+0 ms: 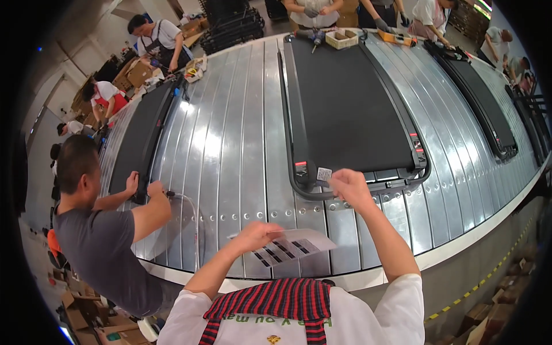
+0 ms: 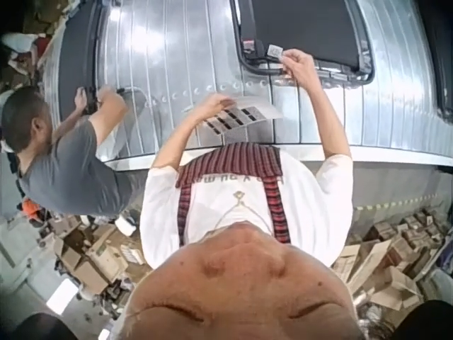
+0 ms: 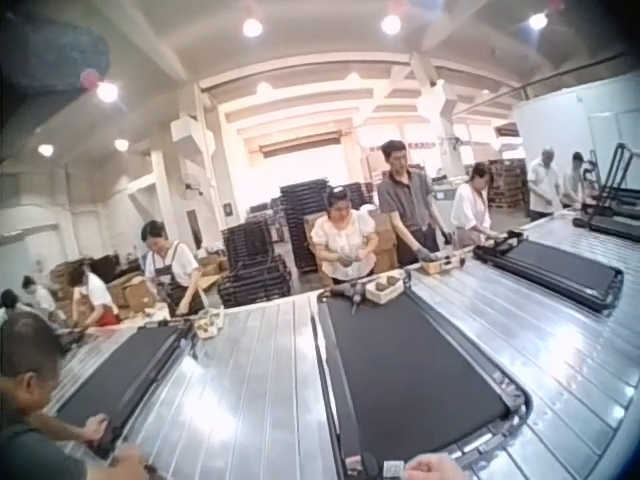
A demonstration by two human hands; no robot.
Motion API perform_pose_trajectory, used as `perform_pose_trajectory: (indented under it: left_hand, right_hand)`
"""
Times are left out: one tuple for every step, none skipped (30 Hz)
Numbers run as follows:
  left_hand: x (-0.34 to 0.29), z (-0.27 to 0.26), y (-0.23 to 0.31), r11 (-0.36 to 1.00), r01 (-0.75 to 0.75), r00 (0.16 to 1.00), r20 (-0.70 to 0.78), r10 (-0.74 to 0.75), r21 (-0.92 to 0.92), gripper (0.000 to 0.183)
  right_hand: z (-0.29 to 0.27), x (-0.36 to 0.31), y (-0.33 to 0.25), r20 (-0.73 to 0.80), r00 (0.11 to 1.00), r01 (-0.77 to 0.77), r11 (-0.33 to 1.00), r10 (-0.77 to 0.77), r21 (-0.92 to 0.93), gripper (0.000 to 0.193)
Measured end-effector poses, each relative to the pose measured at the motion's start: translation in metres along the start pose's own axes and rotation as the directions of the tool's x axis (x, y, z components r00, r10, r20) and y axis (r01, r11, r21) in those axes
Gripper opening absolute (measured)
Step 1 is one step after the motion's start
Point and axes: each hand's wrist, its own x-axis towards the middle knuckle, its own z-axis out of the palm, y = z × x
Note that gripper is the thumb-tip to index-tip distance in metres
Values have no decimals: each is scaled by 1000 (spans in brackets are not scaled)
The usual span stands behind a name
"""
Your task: The recorder is peeling safety or instruction labels from a sheet and sticking them onto treadmills on a factory assembly line.
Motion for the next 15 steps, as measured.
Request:
perform_pose_trajectory:
  left_hand:
    - [6,-3,-7,1000,12,1000,13,-12,-13,16]
    - [17,-8,-13,987,-42,998,-44,50,158,15]
    - [28,-11,-20,941,-86,989,-89,121,326,15]
    - [39,-13,-30,935,-84,989,-84,119,345,15]
    - [50,-16,-34,940,-83,991,-71,113,332,15]
    - [59,-18,-37,940,-138,971,-144,190,311,11]
    - [69,-22,-40,936,-192,939,-223,262,294,7]
    - [78,-26,-44,921,-173,945,-206,255,349,9]
    - [87,-30,-48,925,-172,947,-200,250,337,9]
    - [96,-34,-51,925,-165,952,-190,240,342,13]
    - [104,-37,-55,924,-158,956,-180,232,348,17]
    - [111,-37,-57,931,-125,973,-141,183,342,17]
    - [117,-37,-60,934,-124,975,-135,178,336,17]
    - [122,-36,-63,930,-139,967,-155,201,339,17]
    - [126,-36,-65,927,-154,959,-174,224,343,18]
  right_hand:
    - [2,17,5,3,1000,-22,1000,22,3,14]
    - [1,34,9,-11,1000,-24,999,23,-43,13]
    - [0,50,13,-24,999,-26,996,24,-89,13]
    - [1,67,17,6,998,-62,996,63,-64,13]
    - [1,84,20,35,994,-98,994,99,-39,13]
    - [4,97,21,54,983,-173,984,175,-35,13]
    - [7,110,23,53,980,-189,981,191,-36,13]
    - [10,122,26,77,970,-228,973,229,-23,13]
    - [13,133,29,101,959,-266,964,266,-11,12]
    - [16,143,33,115,954,-279,960,276,6,12]
    - [19,150,35,114,951,-291,957,289,5,12]
    - [20,155,37,126,939,-319,948,319,-21,11]
    - [23,161,40,141,927,-344,938,346,-45,11]
    - [26,166,43,140,924,-352,935,355,-44,11]
    - [29,169,46,143,923,-357,934,358,-34,12]
